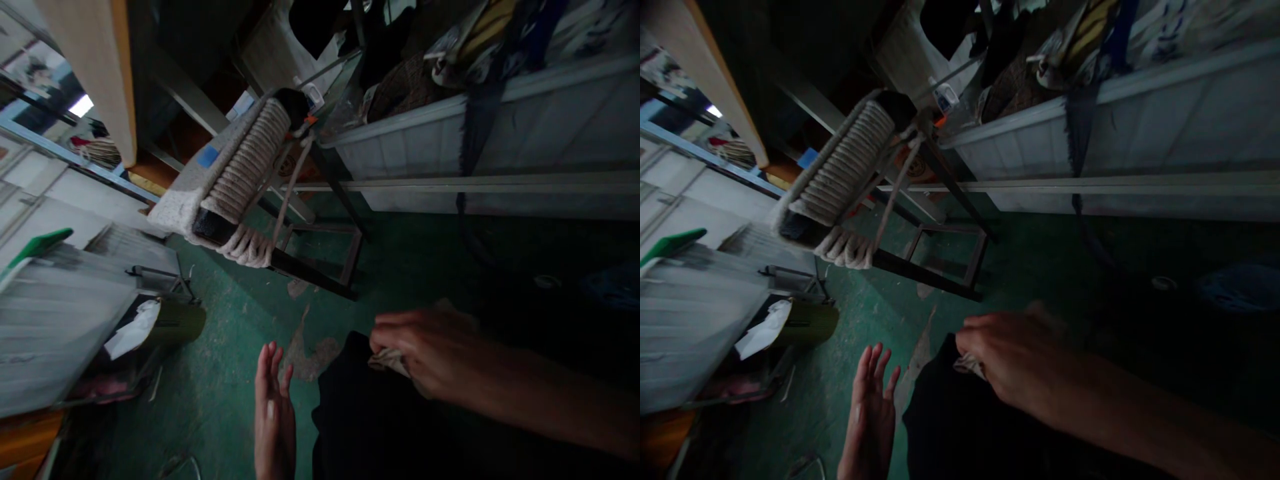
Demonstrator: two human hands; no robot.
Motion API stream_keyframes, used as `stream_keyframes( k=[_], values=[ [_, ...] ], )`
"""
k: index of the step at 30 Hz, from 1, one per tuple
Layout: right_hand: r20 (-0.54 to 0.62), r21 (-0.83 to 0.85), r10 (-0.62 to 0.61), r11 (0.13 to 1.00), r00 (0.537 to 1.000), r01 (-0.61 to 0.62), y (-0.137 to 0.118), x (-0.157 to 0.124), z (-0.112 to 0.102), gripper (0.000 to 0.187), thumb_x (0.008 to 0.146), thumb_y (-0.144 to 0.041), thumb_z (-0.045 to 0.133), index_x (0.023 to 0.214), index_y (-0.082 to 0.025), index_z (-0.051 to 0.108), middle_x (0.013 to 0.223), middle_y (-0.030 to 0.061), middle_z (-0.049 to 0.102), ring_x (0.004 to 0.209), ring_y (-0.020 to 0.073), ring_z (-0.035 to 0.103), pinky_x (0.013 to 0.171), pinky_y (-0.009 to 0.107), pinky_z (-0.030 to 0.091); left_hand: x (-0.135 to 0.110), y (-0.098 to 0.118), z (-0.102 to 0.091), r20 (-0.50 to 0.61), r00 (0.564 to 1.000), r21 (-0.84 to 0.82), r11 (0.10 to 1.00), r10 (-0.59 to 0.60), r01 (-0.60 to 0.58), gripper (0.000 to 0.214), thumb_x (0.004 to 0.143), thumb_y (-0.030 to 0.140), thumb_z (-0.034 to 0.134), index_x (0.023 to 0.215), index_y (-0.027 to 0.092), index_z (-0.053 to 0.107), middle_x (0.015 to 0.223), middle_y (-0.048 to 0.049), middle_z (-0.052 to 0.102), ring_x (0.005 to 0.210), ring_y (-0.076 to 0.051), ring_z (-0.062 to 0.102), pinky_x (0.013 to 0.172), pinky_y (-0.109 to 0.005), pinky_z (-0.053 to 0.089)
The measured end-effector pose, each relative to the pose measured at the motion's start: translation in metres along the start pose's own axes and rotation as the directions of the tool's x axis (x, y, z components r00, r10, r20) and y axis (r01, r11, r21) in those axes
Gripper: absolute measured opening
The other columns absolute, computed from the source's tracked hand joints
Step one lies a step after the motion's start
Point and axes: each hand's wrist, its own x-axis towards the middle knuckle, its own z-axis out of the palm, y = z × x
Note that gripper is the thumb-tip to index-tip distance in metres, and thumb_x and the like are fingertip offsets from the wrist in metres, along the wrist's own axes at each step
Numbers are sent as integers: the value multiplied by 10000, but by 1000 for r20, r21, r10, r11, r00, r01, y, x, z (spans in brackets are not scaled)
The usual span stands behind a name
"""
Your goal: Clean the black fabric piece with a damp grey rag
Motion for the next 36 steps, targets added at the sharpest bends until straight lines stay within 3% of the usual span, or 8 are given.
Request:
stream_keyframes(
  k=[4,7,10,14,19,28,33,36],
  values=[
    [-14,144,-48,988,999,49,-2,-3,1,286,604,-4,436,766,-212,547,766,-40,583,690,99,513,568,238,265,0,-2,1,11,1000,-5,1000,-3,3,511,759,520,500,1230,322,473,1427,-30,304,1328,-254,220,1067,-452,217],
    [65,46,-65,997,996,62,1,-5,4,238,642,-16,417,753,-185,541,775,-1,591,697,122,526,564,254,263,0,-3,3,17,1000,-4,1000,-9,9,509,758,518,503,1228,323,475,1426,-30,306,1329,-256,217,1068,-457,216],
    [-11,58,30,998,999,-29,4,-6,4,232,626,-10,418,735,-172,543,737,1,584,672,117,525,549,246,264,1,-4,4,-5,1000,3,1000,-24,24,507,739,524,528,1207,334,495,1415,-25,328,1323,-264,227,1067,-470,212],
    [-47,221,-71,972,996,80,0,-7,5,262,620,-10,448,772,-197,552,771,-26,594,717,107,531,588,230,298,0,-7,3,-6,1000,-4,1000,-27,27,504,754,527,503,1219,333,486,1419,-26,325,1321,-264,233,1059,-468,231],
    [25,39,-22,999,999,21,2,-10,7,271,619,10,406,761,-168,554,779,29,586,725,153,536,582,271,288,0,-4,2,-6,1000,-8,1000,-6,6,496,760,520,492,1216,325,492,1420,-27,326,1325,-264,223,1065,-472,212],
    [12,53,-42,998,999,42,11,-21,27,221,616,-17,443,746,-179,516,763,19,583,686,151,540,550,259,280,-4,0,10,-5,1000,17,1000,-25,25,488,770,520,485,1209,307,507,1408,-30,351,1319,-262,246,1064,-439,249],
    [-60,236,-60,969,996,72,14,-23,26,331,553,34,408,763,-197,520,763,-30,581,715,102,546,594,224,319,-1,-3,4,-15,1000,-2,1000,-21,21,497,763,522,489,1204,295,515,1410,-29,349,1326,-262,228,1070,-434,238],
    [15,80,-102,992,995,101,22,-22,17,270,582,11,407,725,-181,530,735,1,574,664,128,534,543,247,296,0,-4,0,-18,1000,-8,1000,-23,23,486,767,523,483,1197,298,521,1407,-30,353,1324,-262,233,1071,-438,233]
  ],
)
